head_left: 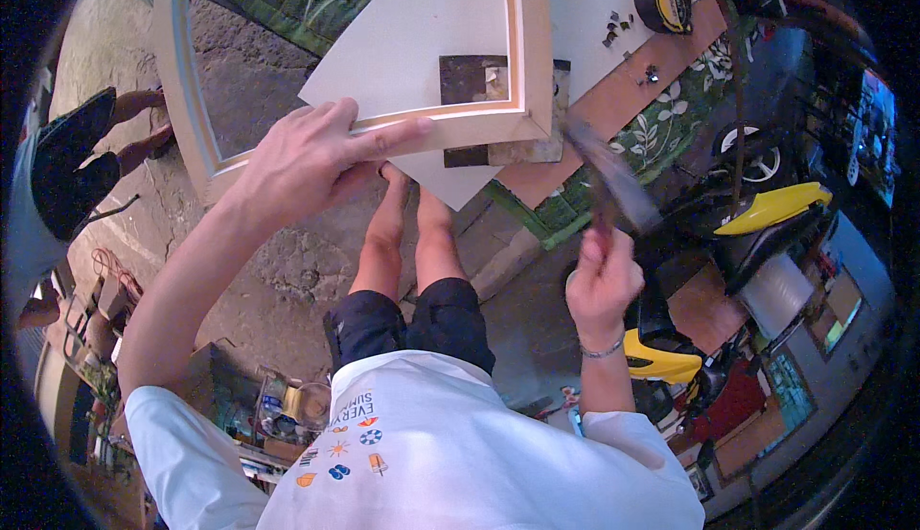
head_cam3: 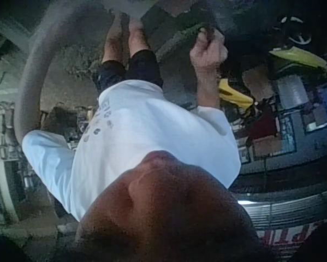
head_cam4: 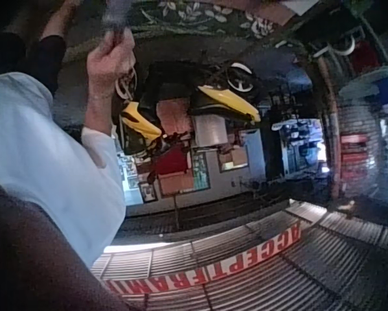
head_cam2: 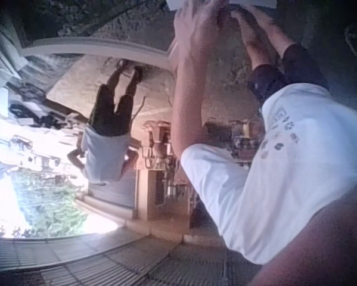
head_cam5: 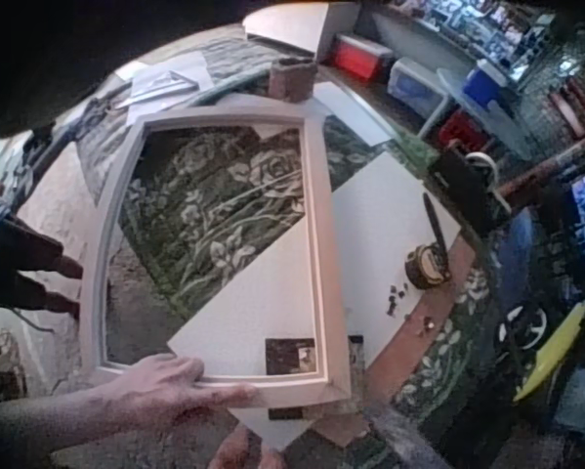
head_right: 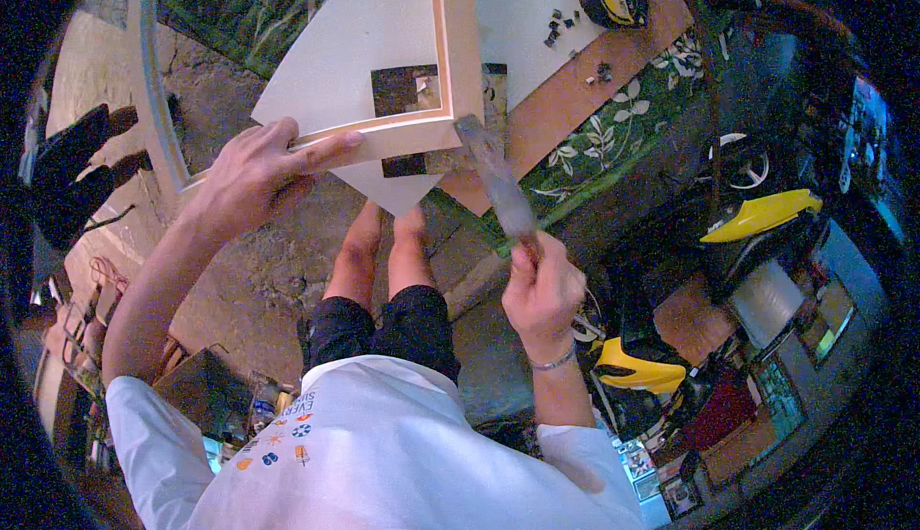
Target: The person assembles a picture frame by attaching white backing boards to a wooden frame using a utility knife and hammer. They cut the boards to fit, align them with the frame, and secure them with nails.
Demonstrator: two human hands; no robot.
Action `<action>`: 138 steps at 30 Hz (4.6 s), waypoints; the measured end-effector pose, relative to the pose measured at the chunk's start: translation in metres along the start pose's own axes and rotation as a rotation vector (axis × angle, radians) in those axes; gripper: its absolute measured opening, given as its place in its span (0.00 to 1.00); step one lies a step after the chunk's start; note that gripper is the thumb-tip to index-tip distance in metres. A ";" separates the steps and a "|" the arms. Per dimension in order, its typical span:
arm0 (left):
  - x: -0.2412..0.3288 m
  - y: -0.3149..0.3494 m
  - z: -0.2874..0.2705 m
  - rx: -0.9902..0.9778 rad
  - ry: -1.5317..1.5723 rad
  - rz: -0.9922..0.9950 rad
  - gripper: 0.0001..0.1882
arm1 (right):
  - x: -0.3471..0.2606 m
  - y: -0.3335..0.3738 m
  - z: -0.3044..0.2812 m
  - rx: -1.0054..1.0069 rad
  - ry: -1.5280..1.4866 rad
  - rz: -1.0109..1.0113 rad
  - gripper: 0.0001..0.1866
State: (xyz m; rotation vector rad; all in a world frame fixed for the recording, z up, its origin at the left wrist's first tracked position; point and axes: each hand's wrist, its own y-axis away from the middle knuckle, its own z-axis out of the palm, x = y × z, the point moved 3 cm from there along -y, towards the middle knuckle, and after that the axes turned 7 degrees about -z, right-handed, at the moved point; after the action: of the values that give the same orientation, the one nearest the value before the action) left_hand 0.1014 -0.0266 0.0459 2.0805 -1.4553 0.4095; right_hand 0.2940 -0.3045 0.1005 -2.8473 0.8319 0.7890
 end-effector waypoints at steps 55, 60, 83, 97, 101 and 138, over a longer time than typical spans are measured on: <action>0.001 0.005 0.013 0.055 -0.201 -0.047 0.38 | 0.032 -0.013 0.023 0.191 -0.143 0.246 0.12; 0.011 0.008 0.020 0.231 -0.160 -0.081 0.39 | 0.022 -0.007 0.028 0.162 -0.101 0.164 0.11; 0.006 0.007 0.025 0.241 -0.193 -0.006 0.45 | 0.017 0.008 0.036 -0.077 -0.014 0.094 0.13; 0.017 0.009 0.026 0.306 -0.367 -0.064 0.34 | 0.016 -0.002 0.022 0.153 -0.199 0.243 0.09; 0.040 -0.006 0.043 0.458 -0.140 -0.059 0.35 | 0.042 -0.025 0.034 0.251 -0.041 0.219 0.10; 0.123 -0.071 0.036 0.613 0.917 -0.232 0.23 | 0.063 -0.122 0.014 0.209 -0.391 -0.104 0.05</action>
State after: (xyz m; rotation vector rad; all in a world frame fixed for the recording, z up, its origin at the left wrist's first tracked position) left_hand 0.2092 -0.1241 0.0647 1.9756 -0.5601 1.6034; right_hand 0.3969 -0.2281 0.0485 -2.4173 0.6604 1.1203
